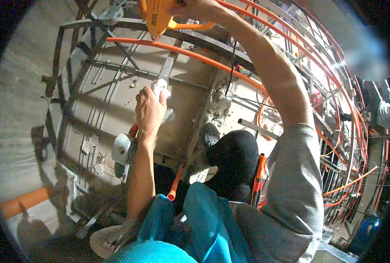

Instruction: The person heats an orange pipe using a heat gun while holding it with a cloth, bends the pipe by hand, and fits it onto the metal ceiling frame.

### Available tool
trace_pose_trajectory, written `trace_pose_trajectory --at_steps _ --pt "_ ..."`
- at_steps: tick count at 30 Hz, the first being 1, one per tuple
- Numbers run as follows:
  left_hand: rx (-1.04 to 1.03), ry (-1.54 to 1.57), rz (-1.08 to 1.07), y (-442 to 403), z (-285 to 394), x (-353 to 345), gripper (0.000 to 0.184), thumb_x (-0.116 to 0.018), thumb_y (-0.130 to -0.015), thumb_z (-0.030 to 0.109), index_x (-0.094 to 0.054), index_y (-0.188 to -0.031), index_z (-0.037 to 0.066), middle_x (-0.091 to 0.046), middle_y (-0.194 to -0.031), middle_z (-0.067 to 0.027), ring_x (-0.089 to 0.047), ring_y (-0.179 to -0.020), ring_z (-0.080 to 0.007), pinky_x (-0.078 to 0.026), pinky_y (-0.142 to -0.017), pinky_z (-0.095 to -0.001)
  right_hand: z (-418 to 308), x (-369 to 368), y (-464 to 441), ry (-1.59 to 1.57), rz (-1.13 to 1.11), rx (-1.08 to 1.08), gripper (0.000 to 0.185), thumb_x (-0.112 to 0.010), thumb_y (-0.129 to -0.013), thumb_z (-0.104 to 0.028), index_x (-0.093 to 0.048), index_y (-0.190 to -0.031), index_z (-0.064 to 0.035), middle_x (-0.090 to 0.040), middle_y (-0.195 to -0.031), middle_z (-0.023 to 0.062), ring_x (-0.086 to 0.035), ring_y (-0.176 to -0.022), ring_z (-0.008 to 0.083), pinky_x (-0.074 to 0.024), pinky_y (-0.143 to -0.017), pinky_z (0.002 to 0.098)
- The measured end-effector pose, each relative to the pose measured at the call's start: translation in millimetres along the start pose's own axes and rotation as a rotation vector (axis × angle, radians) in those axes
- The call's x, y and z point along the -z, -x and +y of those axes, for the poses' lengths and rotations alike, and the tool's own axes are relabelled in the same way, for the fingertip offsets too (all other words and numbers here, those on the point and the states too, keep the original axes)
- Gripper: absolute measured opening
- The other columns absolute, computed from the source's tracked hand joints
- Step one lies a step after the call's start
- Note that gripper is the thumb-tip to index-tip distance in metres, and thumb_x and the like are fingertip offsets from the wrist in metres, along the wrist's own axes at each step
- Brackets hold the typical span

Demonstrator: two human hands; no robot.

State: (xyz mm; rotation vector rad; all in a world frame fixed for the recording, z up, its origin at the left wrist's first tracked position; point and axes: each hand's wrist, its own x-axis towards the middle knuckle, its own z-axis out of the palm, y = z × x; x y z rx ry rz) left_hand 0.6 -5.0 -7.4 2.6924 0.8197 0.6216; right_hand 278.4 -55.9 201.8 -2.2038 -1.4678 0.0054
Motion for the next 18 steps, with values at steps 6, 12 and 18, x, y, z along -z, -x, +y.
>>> trace_pose_trajectory --at_steps 6,12,18 --pt "-0.017 0.002 -0.01 -0.8 0.2 3.4 0.044 -0.064 -0.099 0.035 -0.057 -0.108 -0.008 -0.065 -0.101 -0.0247 -0.066 -0.095 -0.0383 -0.057 -0.085 -0.0446 18.4 26.9 40.5 -0.028 -0.113 -0.193 0.039 -0.072 -0.095 -0.037 -0.072 -0.112 -0.0018 -0.076 -0.093 0.0092 -0.068 -0.082 0.0166 -0.0541 -0.074 0.0354" --pt "-0.037 -0.008 0.035 0.1 -4.8 -7.8 0.048 -0.063 -0.099 0.038 -0.058 -0.107 -0.009 -0.065 -0.098 -0.0244 -0.066 -0.092 -0.0379 -0.059 -0.08 -0.0449 36.6 46.9 83.5 0.014 -0.149 -0.348 0.04 -0.07 -0.097 -0.033 -0.07 -0.121 -0.0015 -0.075 -0.105 0.0086 -0.069 -0.091 0.0167 -0.0568 -0.08 0.0359" --pt "0.054 -0.01 -0.055 -2.2 0.7 -2.5 0.047 -0.063 -0.099 0.037 -0.059 -0.108 -0.009 -0.067 -0.101 -0.0252 -0.067 -0.094 -0.0395 -0.059 -0.082 -0.0441 72.6 56.5 135.2 0.029 -0.03 -0.315 0.042 -0.077 -0.095 -0.036 -0.071 -0.114 0.0 -0.067 -0.088 -0.0015 -0.058 -0.078 0.0053 -0.0476 -0.069 0.0271"
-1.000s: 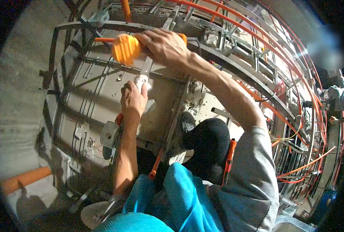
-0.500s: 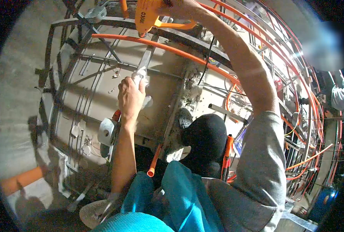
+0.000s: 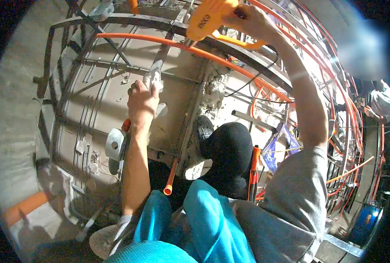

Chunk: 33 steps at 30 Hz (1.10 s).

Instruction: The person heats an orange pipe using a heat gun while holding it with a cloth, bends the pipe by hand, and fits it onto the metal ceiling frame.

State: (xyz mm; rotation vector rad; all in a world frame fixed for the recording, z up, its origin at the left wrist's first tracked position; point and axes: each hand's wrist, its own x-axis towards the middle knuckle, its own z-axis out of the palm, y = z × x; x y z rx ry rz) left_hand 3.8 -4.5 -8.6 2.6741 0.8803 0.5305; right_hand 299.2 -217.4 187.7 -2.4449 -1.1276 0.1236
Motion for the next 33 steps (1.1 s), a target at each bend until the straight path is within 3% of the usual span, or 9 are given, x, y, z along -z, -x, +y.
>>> trace_pose_trajectory --at_steps 8,9,13,15,18,23,28,30,33 --pt "-0.076 -0.008 0.043 0.9 -7.5 -5.9 0.044 -0.065 -0.098 0.039 -0.059 -0.101 -0.005 -0.066 -0.097 -0.0228 -0.067 -0.095 -0.037 -0.058 -0.083 -0.0439 0.5 6.1 99.0 -0.206 0.077 0.0 0.032 -0.075 -0.097 -0.021 -0.068 -0.122 -0.0022 -0.072 -0.099 0.0012 -0.06 -0.084 0.0059 -0.0493 -0.077 0.0263" --pt "-0.077 -0.027 0.052 0.2 -8.3 -8.2 0.044 -0.065 -0.098 0.04 -0.059 -0.1 -0.004 -0.066 -0.096 -0.022 -0.067 -0.093 -0.0362 -0.059 -0.081 -0.0437 -9.4 5.7 111.5 -0.256 0.089 -0.052 0.031 -0.075 -0.097 -0.018 -0.067 -0.123 -0.0016 -0.074 -0.104 0.0045 -0.063 -0.092 0.008 -0.0509 -0.086 0.0279" --pt "-0.058 -0.106 0.09 1.5 -4.1 -8.1 0.045 -0.064 -0.098 0.042 -0.06 -0.098 -0.003 -0.066 -0.096 -0.0199 -0.067 -0.091 -0.0339 -0.058 -0.08 -0.043 -7.6 -24.9 129.6 -0.177 0.217 0.043 0.036 -0.073 -0.096 -0.009 -0.064 -0.131 -0.0047 -0.075 -0.099 0.0082 -0.069 -0.085 0.0127 -0.0565 -0.082 0.032" --pt "-0.043 -0.098 0.078 1.6 -0.6 -3.9 0.045 -0.064 -0.099 0.042 -0.06 -0.099 -0.003 -0.066 -0.097 -0.0196 -0.067 -0.091 -0.0331 -0.058 -0.08 -0.0424 -22.7 -38.3 135.7 0.021 0.271 0.053 0.04 -0.075 -0.092 -0.009 -0.063 -0.131 -0.007 -0.073 -0.095 0.0126 -0.071 -0.08 0.0203 -0.0569 -0.076 0.0349" --pt "-0.034 -0.062 0.08 2.5 -0.8 -0.9 0.045 -0.063 -0.099 0.043 -0.06 -0.099 -0.003 -0.066 -0.097 -0.0193 -0.066 -0.091 -0.0324 -0.058 -0.08 -0.042 -54.5 -59.7 118.3 0.132 0.32 0.399 0.051 -0.079 -0.082 -0.008 -0.06 -0.129 -0.0045 -0.069 -0.111 0.0176 -0.069 -0.098 0.0379 -0.0581 -0.084 0.0442" --pt "-0.028 -0.011 -0.006 -0.3 -4.9 -7.1 0.048 -0.061 -0.1 0.042 -0.058 -0.107 -0.005 -0.063 -0.1 -0.0264 -0.065 -0.097 -0.0419 -0.056 -0.088 -0.0467 -92.1 -98.6 68.9 0.251 0.317 0.703 0.052 -0.074 -0.086 -0.022 -0.059 -0.134 -0.0066 -0.067 -0.125 0.0132 -0.067 -0.11 0.0334 -0.056 -0.094 0.0429" --pt "-0.097 -0.036 0.111 2.9 -4.5 -6.7 0.041 -0.067 -0.097 0.037 -0.058 -0.102 -0.003 -0.064 -0.097 -0.0218 -0.066 -0.092 -0.0375 -0.059 -0.079 -0.0445 -111.7 -148.4 14.4 0.35 0.399 0.918 0.052 -0.063 -0.088 -0.023 -0.058 -0.138 -0.0112 -0.065 -0.125 0.0063 -0.066 -0.111 0.0242 -0.0554 -0.095 0.04" --pt "-0.105 -0.027 0.103 3.2 -5.3 -5.0 0.041 -0.067 -0.097 0.036 -0.057 -0.101 -0.003 -0.064 -0.096 -0.022 -0.066 -0.09 -0.0377 -0.059 -0.077 -0.0459 -114.9 -154.0 4.4 0.443 0.372 0.951 0.053 -0.07 -0.09 -0.026 -0.059 -0.14 -0.0105 -0.067 -0.132 0.0102 -0.067 -0.116 0.0291 -0.0559 -0.098 0.042" --pt "-0.105 -0.049 0.126 1.9 -6.3 -6.3 0.042 -0.068 -0.096 0.038 -0.057 -0.101 -0.002 -0.064 -0.095 -0.0198 -0.067 -0.089 -0.0363 -0.06 -0.075 -0.0448 -108.4 -152.9 8.6 0.423 0.421 0.926 0.049 -0.062 -0.089 -0.025 -0.059 -0.137 -0.0132 -0.065 -0.128 0.0057 -0.066 -0.111 0.0244 -0.0562 -0.094 0.0394"
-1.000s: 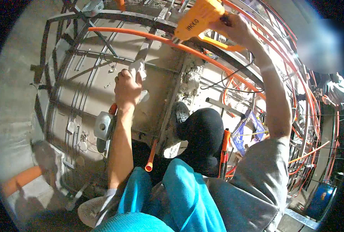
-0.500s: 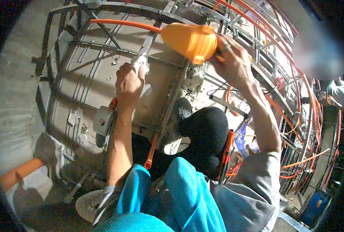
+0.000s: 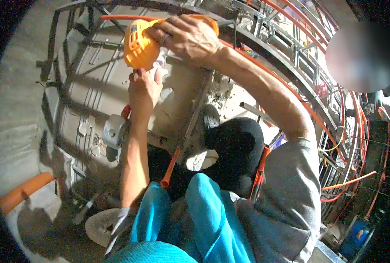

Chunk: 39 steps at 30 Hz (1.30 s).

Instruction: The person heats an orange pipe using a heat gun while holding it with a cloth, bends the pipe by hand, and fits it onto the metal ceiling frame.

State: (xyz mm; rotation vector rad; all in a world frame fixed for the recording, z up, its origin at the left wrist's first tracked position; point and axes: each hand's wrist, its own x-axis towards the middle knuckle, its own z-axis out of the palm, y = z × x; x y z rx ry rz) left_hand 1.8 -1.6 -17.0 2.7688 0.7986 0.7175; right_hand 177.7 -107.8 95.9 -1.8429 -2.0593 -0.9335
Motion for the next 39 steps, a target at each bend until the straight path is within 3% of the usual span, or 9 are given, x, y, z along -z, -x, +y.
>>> trace_pose_trajectory --at_steps 3,6,7,8,9,16,20,37,39 --pt "0.062 -0.049 -0.045 0.4 5.5 0.6 0.045 -0.066 -0.097 0.043 -0.057 -0.101 -0.001 -0.066 -0.093 -0.0191 -0.067 -0.091 -0.0354 -0.061 -0.074 -0.0432 8.3 27.5 27.7 -0.089 0.027 -0.059 0.042 -0.067 -0.088 -0.021 -0.063 -0.129 -0.011 -0.071 -0.115 0.0073 -0.07 -0.102 0.0303 -0.058 -0.083 0.0419" --pt "0.001 -0.033 0.008 3.4 -3.3 -9.9 0.048 -0.062 -0.098 0.046 -0.057 -0.1 -0.001 -0.066 -0.096 -0.0203 -0.068 -0.093 -0.0365 -0.061 -0.077 -0.044 -2.3 76.8 55.8 -0.192 -0.135 -0.53 0.05 -0.072 -0.088 -0.016 -0.057 -0.133 -0.0024 -0.068 -0.116 0.0181 -0.069 -0.101 0.0332 -0.0598 -0.083 0.0436" --pt "-0.001 0.006 -0.008 3.4 -5.1 -10.8 0.049 -0.061 -0.099 0.047 -0.057 -0.1 -0.002 -0.066 -0.097 -0.0209 -0.068 -0.094 -0.0372 -0.061 -0.078 -0.0445 -11.6 93.5 67.8 -0.319 -0.269 -1.011 0.056 -0.076 -0.086 -0.023 -0.055 -0.134 -0.0037 -0.062 -0.129 0.0218 -0.068 -0.106 0.0367 -0.0589 -0.084 0.0487" --pt "0.018 0.066 -0.045 2.8 -5.5 -9.5 0.051 -0.058 -0.1 0.049 -0.057 -0.101 -0.003 -0.066 -0.099 -0.0227 -0.067 -0.098 -0.0391 -0.06 -0.082 -0.0458 -2.8 105.7 96.0 -0.138 -0.36 -1.134 0.03 -0.073 -0.096 -0.017 -0.068 -0.124 -0.0059 -0.075 -0.107 0.0105 -0.073 -0.092 0.0181 -0.0564 -0.082 0.0311" --pt "0.099 0.055 -0.096 1.1 2.1 -1.1 0.051 -0.059 -0.099 0.047 -0.057 -0.104 -0.003 -0.067 -0.102 -0.0244 -0.066 -0.101 -0.0409 -0.06 -0.085 -0.0465 -5.2 104.5 116.4 -0.644 0.204 -1.032 0.028 -0.073 -0.099 -0.019 -0.069 -0.121 -0.0023 -0.075 -0.097 0.0047 -0.067 -0.082 0.0103 -0.052 -0.077 0.0255" --pt "0.035 0.155 -0.066 4.3 -6.1 3.0 0.057 -0.058 -0.099 0.048 -0.059 -0.118 -0.006 -0.07 -0.105 -0.0293 -0.067 -0.102 -0.0507 -0.054 -0.09 -0.0556 -49.5 225.2 240.1 -0.71 0.319 -1.483 0.048 -0.066 -0.104 -0.018 -0.049 -0.143 0.0026 -0.064 -0.13 0.0179 -0.07 -0.107 0.0279 -0.0597 -0.093 0.0401" --pt "0.123 0.155 -0.165 4.1 -3.7 5.6 0.059 -0.059 -0.099 0.034 -0.052 -0.136 -0.011 -0.065 -0.116 -0.0353 -0.064 -0.109 -0.0486 -0.052 -0.096 -0.0525 -98.9 260.5 272.1 -0.781 0.196 -1.684 0.043 -0.062 -0.106 -0.022 -0.054 -0.138 0.0048 -0.068 -0.122 0.0158 -0.068 -0.105 0.0205 -0.0568 -0.089 0.0345" --pt "0.268 0.525 -0.381 3.0 14.7 42.4 0.049 -0.056 -0.102 0.033 -0.055 -0.126 -0.01 -0.067 -0.114 -0.0331 -0.066 -0.108 -0.0473 -0.053 -0.097 -0.0521 -107.4 110.5 279.1 -1.574 0.121 -1.812 0.053 -0.061 -0.101 -0.013 -0.042 -0.15 -0.0019 -0.058 -0.139 0.016 -0.066 -0.118 0.0271 -0.0583 -0.092 0.0384" --pt "0.104 0.133 -0.157 6.3 -5.8 6.3 0.058 -0.056 -0.102 0.033 -0.048 -0.138 -0.012 -0.063 -0.126 -0.035 -0.063 -0.118 -0.0468 -0.05 -0.104 -0.0502 -99.3 76.5 281.4 -1.657 0.121 -1.721 0.057 -0.064 -0.097 -0.009 -0.042 -0.15 -0.0028 -0.057 -0.14 0.0162 -0.066 -0.119 0.0275 -0.0567 -0.096 0.0403"
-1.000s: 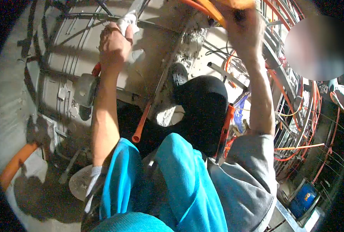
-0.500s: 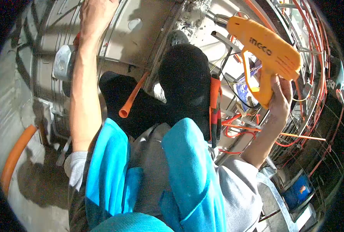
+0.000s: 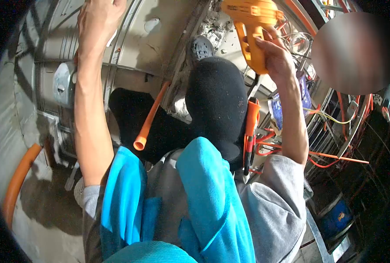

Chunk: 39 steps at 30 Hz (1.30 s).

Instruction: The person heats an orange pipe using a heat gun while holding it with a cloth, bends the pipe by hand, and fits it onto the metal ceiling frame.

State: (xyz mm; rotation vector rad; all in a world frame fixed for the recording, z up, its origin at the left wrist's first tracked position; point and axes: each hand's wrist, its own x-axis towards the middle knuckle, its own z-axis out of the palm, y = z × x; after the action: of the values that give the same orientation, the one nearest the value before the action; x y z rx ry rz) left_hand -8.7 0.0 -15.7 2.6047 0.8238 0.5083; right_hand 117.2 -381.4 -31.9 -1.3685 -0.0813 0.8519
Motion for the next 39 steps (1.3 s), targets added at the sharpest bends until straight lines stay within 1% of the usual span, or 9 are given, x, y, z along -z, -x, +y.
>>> trace_pose_trajectory --at_steps 9,12,15,16,18,23,29,32,39 --pt "0.111 -0.007 -0.094 -4.5 15.4 11.9 0.059 -0.058 -0.102 0.031 -0.047 -0.14 -0.012 -0.061 -0.129 -0.0363 -0.06 -0.122 -0.0481 -0.049 -0.105 -0.0497 76.6 10.8 -150.0 0.872 -0.078 -0.002 0.061 -0.076 -0.093 -0.021 -0.051 -0.149 -0.0185 -0.063 -0.132 0.0147 -0.067 -0.108 0.0204 -0.0558 -0.092 0.0355" --pt "0.151 0.12 -0.016 -4.0 42.0 24.6 0.041 -0.063 -0.095 0.02 -0.06 -0.129 -0.004 -0.068 -0.118 -0.0294 -0.064 -0.114 -0.0453 -0.052 -0.099 -0.0492 131.4 13.8 -198.8 1.26 -0.071 0.609 0.05 -0.074 -0.092 -0.016 -0.061 -0.14 -0.0097 -0.065 -0.13 0.0179 -0.068 -0.113 0.032 -0.0568 -0.099 0.0384" --pt "0.063 -0.004 -0.101 -13.1 12.9 8.0 0.056 -0.066 -0.096 0.048 -0.061 -0.112 -0.005 -0.071 -0.106 -0.0301 -0.068 -0.102 -0.0498 -0.053 -0.088 -0.0522 170.8 15.2 -231.7 1.075 -0.186 0.296 0.047 -0.068 -0.089 -0.003 -0.065 -0.135 -0.0114 -0.063 -0.135 0.0182 -0.064 -0.122 0.0353 -0.0522 -0.105 0.0417" --pt "0.067 -0.01 -0.104 -12.5 10.9 5.2 0.056 -0.066 -0.096 0.048 -0.061 -0.112 -0.005 -0.071 -0.106 -0.0301 -0.068 -0.102 -0.0498 -0.053 -0.088 -0.0522 175.6 9.7 -240.8 1.202 -0.232 0.481 0.046 -0.062 -0.091 -0.002 -0.066 -0.135 -0.0143 -0.063 -0.133 0.0174 -0.064 -0.121 0.0356 -0.0533 -0.103 0.0423" --pt "0.082 -0.042 -0.111 -13.2 10.5 4.5 0.054 -0.07 -0.095 0.047 -0.061 -0.107 -0.006 -0.07 -0.103 -0.0311 -0.068 -0.099 -0.0494 -0.053 -0.086 -0.0517 176.4 -2.2 -260.4 1.467 -0.317 0.137 0.058 -0.056 -0.092 0.001 -0.057 -0.146 -0.0208 -0.056 -0.145 0.0165 -0.063 -0.125 0.0348 -0.0552 -0.103 0.0459" --pt "0.049 -0.081 -0.092 -14.1 11.6 3.3 0.047 -0.069 -0.096 0.042 -0.059 -0.105 -0.004 -0.069 -0.101 -0.0281 -0.067 -0.097 -0.0472 -0.053 -0.084 -0.0519 227.2 -6.1 -307.5 1.7 -0.324 0.269 0.045 -0.053 -0.099 -0.011 -0.058 -0.143 -0.0151 -0.055 -0.146 0.0185 -0.057 -0.131 0.0423 -0.0504 -0.106 0.0516" --pt "0.086 -0.004 -0.105 -18.6 17.0 3.6 0.043 -0.073 -0.094 0.034 -0.057 -0.107 -0.004 -0.066 -0.094 -0.0265 -0.066 -0.091 -0.047 -0.051 -0.08 -0.0525 268.1 -24.2 -342.8 1.997 -0.496 0.017 0.036 -0.057 -0.102 -0.027 -0.066 -0.135 -0.0162 -0.057 -0.143 0.0156 -0.057 -0.13 0.0369 -0.0517 -0.101 0.049" --pt "0.079 -0.035 -0.112 -19.5 19.8 5.3 0.042 -0.073 -0.094 0.031 -0.057 -0.108 -0.005 -0.065 -0.092 -0.0272 -0.065 -0.088 -0.0481 -0.051 -0.079 -0.0534 300.4 -16.8 -342.5 2.09 -0.505 0.274 0.032 -0.063 -0.097 -0.028 -0.074 -0.115 -0.0033 -0.075 -0.109 0.0115 -0.069 -0.109 0.0314 -0.0535 -0.085 0.047" --pt "0.146 0.059 -0.163 -21.0 20.6 10.6 0.043 -0.073 -0.091 0.024 -0.051 -0.113 -0.005 -0.059 -0.104 -0.0249 -0.06 -0.105 -0.0442 -0.05 -0.09 -0.0519 300.2 -25.2 -329.2 2.062 -0.581 0.169 0.03 -0.062 -0.099 -0.026 -0.074 -0.117 -0.0055 -0.075 -0.107 0.0107 -0.071 -0.105 0.0275 -0.0548 -0.084 0.0424"
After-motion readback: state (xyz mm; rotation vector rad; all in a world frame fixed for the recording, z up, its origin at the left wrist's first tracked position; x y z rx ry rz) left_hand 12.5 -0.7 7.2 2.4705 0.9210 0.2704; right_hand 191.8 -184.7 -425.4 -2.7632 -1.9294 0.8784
